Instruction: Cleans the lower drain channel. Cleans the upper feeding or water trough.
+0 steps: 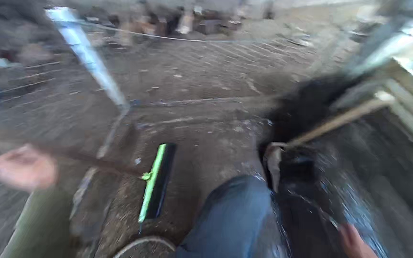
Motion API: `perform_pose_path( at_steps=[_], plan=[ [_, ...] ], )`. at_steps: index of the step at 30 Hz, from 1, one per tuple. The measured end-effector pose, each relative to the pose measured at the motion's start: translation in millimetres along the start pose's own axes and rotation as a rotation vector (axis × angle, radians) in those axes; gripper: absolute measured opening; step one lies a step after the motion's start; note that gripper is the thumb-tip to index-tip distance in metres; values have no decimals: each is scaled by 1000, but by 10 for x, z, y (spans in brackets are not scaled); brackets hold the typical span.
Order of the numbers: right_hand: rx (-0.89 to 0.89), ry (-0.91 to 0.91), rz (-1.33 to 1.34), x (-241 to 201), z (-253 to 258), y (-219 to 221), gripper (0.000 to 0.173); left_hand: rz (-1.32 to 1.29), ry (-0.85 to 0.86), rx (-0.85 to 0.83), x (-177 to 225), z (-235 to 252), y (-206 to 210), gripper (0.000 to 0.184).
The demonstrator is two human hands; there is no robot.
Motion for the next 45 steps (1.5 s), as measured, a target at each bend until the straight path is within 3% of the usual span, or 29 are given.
perform_pose_path(
  at_steps=[2, 5, 8, 10, 12, 14, 17, 20, 24, 26, 29, 32, 36, 41, 45],
  plan=[
    [0, 93, 18, 104, 81, -2, 49, -164, 88, -126, 336, -546, 410, 54],
    [-60, 182, 66, 124, 23, -149, 48, -324, 223, -663, 1342, -1663, 1197, 45],
    [-67, 169, 82, 130, 3, -213, 47, -387, 699, -1222, 2721, -3027, 1607, 44],
    [-59, 156, 101, 130, -36, -243, 47, -301, 986, -1474, 3448, -3945, 1812, 39],
    [-62, 154, 127, 145, -90, -260, 47, -117, 1283, -1650, 3950, -4831, 2011, 37],
    [-75, 144, 157, 149, -126, -292, 46, 104, 1554, -1677, 4238, -5570, 2261, 37],
    [-87, 110, 207, 165, -191, -329, 46, 425, 1714, -1618, 4407, -6322, 2762, 39],
    [-81, 84, 262, 204, -266, -353, 46, 533, 1564, -1595, 4448, -6735, 3174, 54],
    [-73, 92, 270, 198, -347, -435, 47, 364, 1300, -1577, 4389, -7046, 3622, 94],
    [-87, 127, 244, 182, -358, -466, 47, 210, 1198, -1573, 4333, -7134, 3892, 95],
    [-127, 214, 207, 151, -367, -481, 46, 36, 1168, -1608, 4257, -7298, 4185, 80],
    [-127, 251, 188, -30, -264, -529, 44, 21, 1307, -1708, 4266, -7392, 4403, 60],
    [-145, 301, 179, -355, 9, -507, 44, -31, 1616, -1862, 4296, -7564, 4455, 33],
    [-140, 391, 168, -730, 389, -531, 42, -278, 1870, -2051, 4176, -7787, 4249, 35],
    [-172, 505, 139, -714, 688, -327, 43, -485, 2039, -2119, 3982, -7910, 3994, 28]
  ],
)
Point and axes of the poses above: each hand's wrist, its own z-axis towards the middle knuckle, its own y-axis out of the palm, x = y × z, the point moved 7 cm from there along z, towards the middle knuckle, and after that the axes turned 1 degree about -z, right-handed, at the moved point
